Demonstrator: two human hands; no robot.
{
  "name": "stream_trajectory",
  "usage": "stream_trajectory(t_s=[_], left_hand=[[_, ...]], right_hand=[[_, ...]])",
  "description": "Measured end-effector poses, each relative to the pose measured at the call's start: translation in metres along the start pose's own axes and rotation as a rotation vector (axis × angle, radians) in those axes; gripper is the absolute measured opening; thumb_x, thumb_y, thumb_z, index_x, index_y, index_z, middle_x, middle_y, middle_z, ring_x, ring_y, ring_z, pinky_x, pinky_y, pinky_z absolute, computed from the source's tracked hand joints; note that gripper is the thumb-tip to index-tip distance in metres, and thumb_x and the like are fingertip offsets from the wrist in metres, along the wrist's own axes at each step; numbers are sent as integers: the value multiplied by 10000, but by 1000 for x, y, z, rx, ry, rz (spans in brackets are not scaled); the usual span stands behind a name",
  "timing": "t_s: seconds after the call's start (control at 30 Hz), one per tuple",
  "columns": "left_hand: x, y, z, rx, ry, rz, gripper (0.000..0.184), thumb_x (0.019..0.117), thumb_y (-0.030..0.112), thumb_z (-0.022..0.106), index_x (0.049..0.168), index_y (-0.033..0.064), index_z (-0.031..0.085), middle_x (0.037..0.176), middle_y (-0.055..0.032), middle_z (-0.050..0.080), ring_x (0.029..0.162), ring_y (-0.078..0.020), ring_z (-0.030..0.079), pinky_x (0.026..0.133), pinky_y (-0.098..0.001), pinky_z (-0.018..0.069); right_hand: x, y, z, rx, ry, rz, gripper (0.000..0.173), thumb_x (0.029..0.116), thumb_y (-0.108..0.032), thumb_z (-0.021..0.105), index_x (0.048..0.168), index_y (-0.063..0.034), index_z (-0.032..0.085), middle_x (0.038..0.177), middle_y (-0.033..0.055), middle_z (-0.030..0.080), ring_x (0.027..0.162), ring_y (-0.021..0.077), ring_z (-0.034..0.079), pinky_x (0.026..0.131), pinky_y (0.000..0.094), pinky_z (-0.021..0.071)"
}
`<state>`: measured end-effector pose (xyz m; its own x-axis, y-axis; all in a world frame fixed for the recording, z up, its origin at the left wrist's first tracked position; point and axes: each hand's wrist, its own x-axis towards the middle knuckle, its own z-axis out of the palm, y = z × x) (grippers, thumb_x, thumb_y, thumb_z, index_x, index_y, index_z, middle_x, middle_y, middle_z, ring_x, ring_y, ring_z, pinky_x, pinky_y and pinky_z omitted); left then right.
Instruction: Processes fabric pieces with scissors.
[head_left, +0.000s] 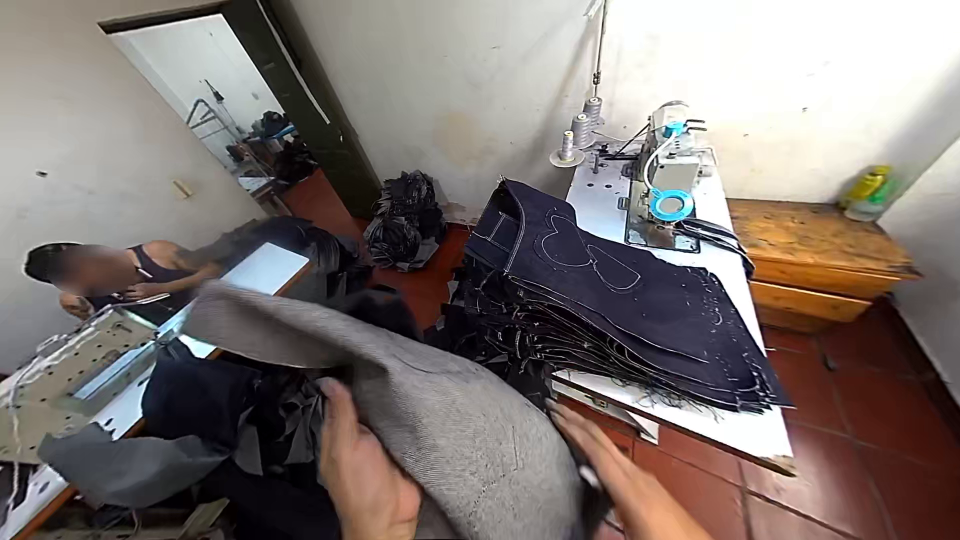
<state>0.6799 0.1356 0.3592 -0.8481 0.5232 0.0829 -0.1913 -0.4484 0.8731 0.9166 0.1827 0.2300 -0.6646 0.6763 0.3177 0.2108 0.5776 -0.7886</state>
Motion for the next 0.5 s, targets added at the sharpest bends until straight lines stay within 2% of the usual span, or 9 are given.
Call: stream_trajectory(t_s=[0.07, 0.13, 0.17, 0.23, 0.3, 0.33, 0.37, 0.4, 0.5], left_hand=[[-11, 25, 11, -75, 11, 14, 459, 1130, 369, 187, 1282, 89, 517, 1020, 2, 705, 953, -80, 713, 830, -328, 627], [-25, 36, 17, -175, -5, -36, 469, 1126, 390, 169, 1188, 129, 553, 952, 22, 727, 915, -91, 733, 792, -340, 641], [-28, 39, 18, -219, -24, -66, 475, 1124, 403, 176, 1168, 131, 563, 948, 15, 730, 920, -113, 736, 794, -366, 641], [-29, 39, 22, -272, -114, -119, 495, 1118, 429, 159, 1186, 141, 556, 992, 14, 736, 983, -129, 733, 840, -399, 634], [-28, 38, 26, -292, -223, -197, 524, 1108, 444, 108, 1189, 153, 537, 1019, 12, 739, 1019, -131, 730, 856, -412, 635], [-28, 37, 27, -307, -270, -234, 529, 1106, 437, 93, 1179, 155, 534, 1028, 6, 741, 1033, -140, 729, 863, -426, 633], [-25, 35, 27, -319, -307, -249, 532, 1110, 419, 82, 1157, 149, 537, 1028, -2, 740, 1037, -149, 727, 871, -436, 630], [-20, 32, 25, -329, -339, -241, 538, 1116, 377, 92, 1117, 136, 573, 1010, -18, 753, 1023, -157, 734, 875, -433, 629], [14, 5, -5, 20, -268, 17, 266, 1058, 58, 330, 1076, 38, 595, 911, -24, 744, 875, -89, 731, 810, -297, 614]], right_hand=[[-17, -7, 28, -148, 223, -126, 1089, 722, -692, 805, 1472, 12, 447, 1529, 350, 421, 1304, 415, 589, 898, 543, 594], [-15, -5, 47, -320, 472, -227, 798, 858, -548, 761, 1473, -181, 409, 1516, 240, 459, 1369, 286, 539, 1041, 393, 526], [-12, -6, 50, -360, 552, -277, 748, 884, -536, 747, 1466, -217, 402, 1512, 195, 465, 1396, 249, 507, 1093, 354, 478], [-8, -20, 50, -360, 585, -331, 762, 912, -630, 669, 1470, -178, 415, 1510, 178, 469, 1437, 231, 459, 1162, 334, 403], [-5, -31, 54, -414, 555, -326, 593, 1000, -495, 609, 1451, -142, 456, 1467, 176, 539, 1384, 261, 524, 1095, 346, 468], [3, -30, 57, -466, 564, -298, 417, 1039, -322, 574, 1395, -112, 516, 1382, 167, 624, 1275, 276, 617, 962, 348, 552], [13, -22, 57, -510, 580, -265, 303, 1034, -178, 546, 1321, -88, 583, 1271, 134, 701, 1148, 269, 688, 807, 340, 598], [21, -10, 53, -531, 601, -237, 245, 1020, -110, 531, 1237, -91, 642, 1160, 88, 746, 1061, 239, 717, 751, 329, 602], [29, 21, 12, -404, 677, -155, 236, 907, -97, 586, 1105, -104, 715, 1018, 51, 763, 952, 178, 733, 786, 351, 620]])
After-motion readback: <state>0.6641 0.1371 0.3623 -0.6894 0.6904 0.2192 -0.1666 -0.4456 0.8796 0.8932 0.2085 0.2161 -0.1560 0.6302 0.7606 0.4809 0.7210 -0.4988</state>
